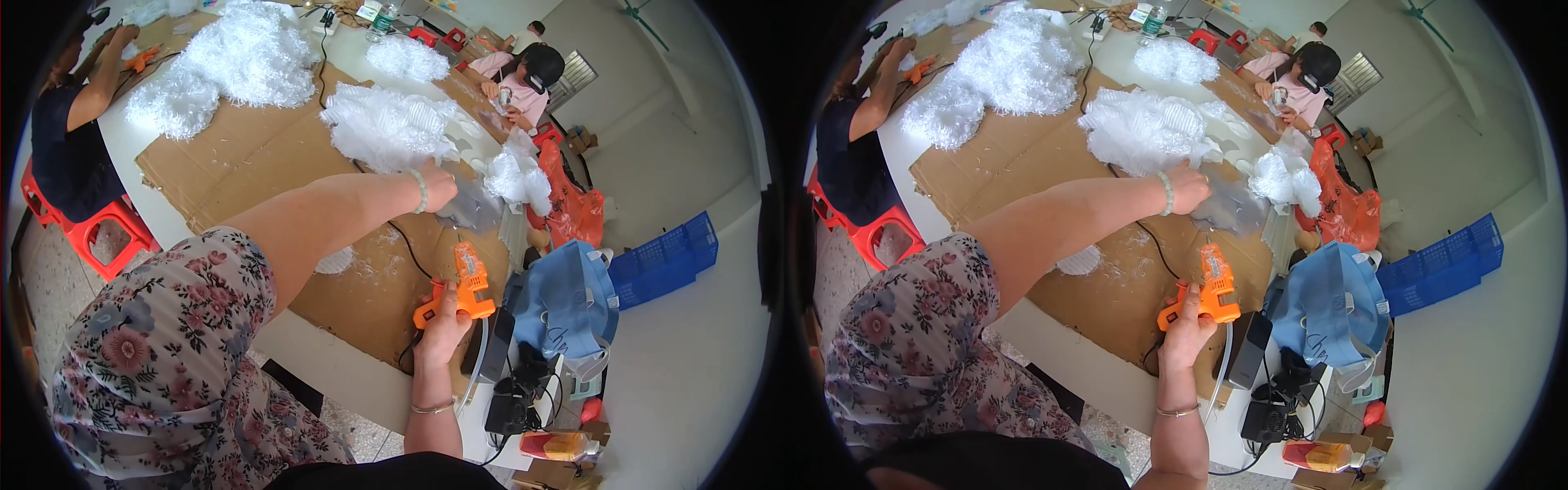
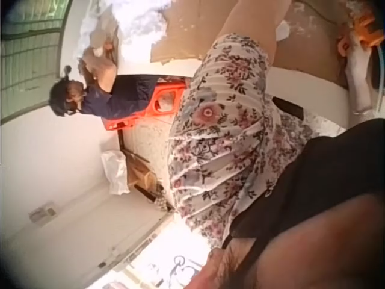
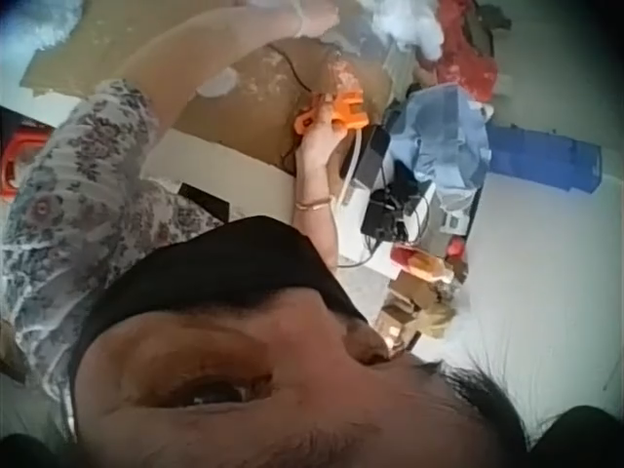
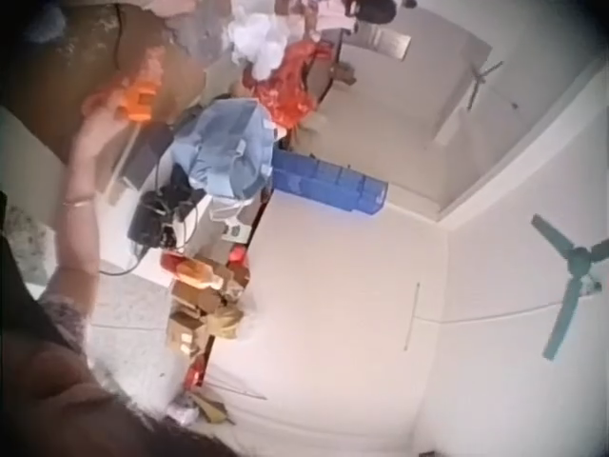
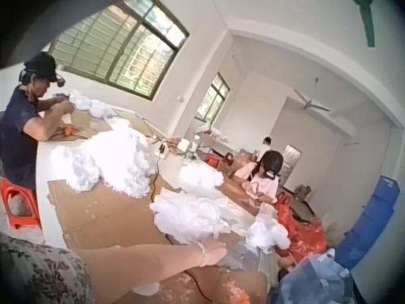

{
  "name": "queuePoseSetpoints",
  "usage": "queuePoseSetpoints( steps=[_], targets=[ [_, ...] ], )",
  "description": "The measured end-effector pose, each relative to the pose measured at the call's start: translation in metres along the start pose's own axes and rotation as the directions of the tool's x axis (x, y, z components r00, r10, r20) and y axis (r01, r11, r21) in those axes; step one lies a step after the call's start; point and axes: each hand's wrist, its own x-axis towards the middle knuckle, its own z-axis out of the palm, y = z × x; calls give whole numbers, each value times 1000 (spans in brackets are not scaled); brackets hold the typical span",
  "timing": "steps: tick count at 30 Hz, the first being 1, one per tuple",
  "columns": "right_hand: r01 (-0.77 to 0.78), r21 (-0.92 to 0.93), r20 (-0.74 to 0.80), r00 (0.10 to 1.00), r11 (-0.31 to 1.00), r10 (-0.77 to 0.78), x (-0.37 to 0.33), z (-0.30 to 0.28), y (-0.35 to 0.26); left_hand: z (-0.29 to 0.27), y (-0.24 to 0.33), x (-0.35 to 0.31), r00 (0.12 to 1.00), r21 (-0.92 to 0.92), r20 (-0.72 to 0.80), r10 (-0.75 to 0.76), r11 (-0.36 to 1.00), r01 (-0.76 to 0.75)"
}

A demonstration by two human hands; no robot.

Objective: Apply hot glue to pieces of white material using a glue gun at a factory workbench.

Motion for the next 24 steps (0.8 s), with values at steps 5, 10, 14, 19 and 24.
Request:
queuePoseSetpoints(
  steps=[5,10,14,19,24],
  targets=[
    [-4,18,-33,999,1000,4,-2,-2,-2,20,0,1,998,-18,-61,-11,1000,10],
    [-15,42,-65,998,999,18,7,-4,-2,11,-2,4,997,-90,-49,-58,994,53],
    [-11,68,-66,998,998,15,14,-7,3,-9,0,10,994,-115,108,-22,993,34],
    [-34,27,-28,999,999,35,14,-6,1,-4,-8,25,998,-189,46,-47,981,54],
    [-21,42,-5,1000,999,21,13,-4,0,-2,-7,30,989,-215,-37,-142,968,131]
  ],
)
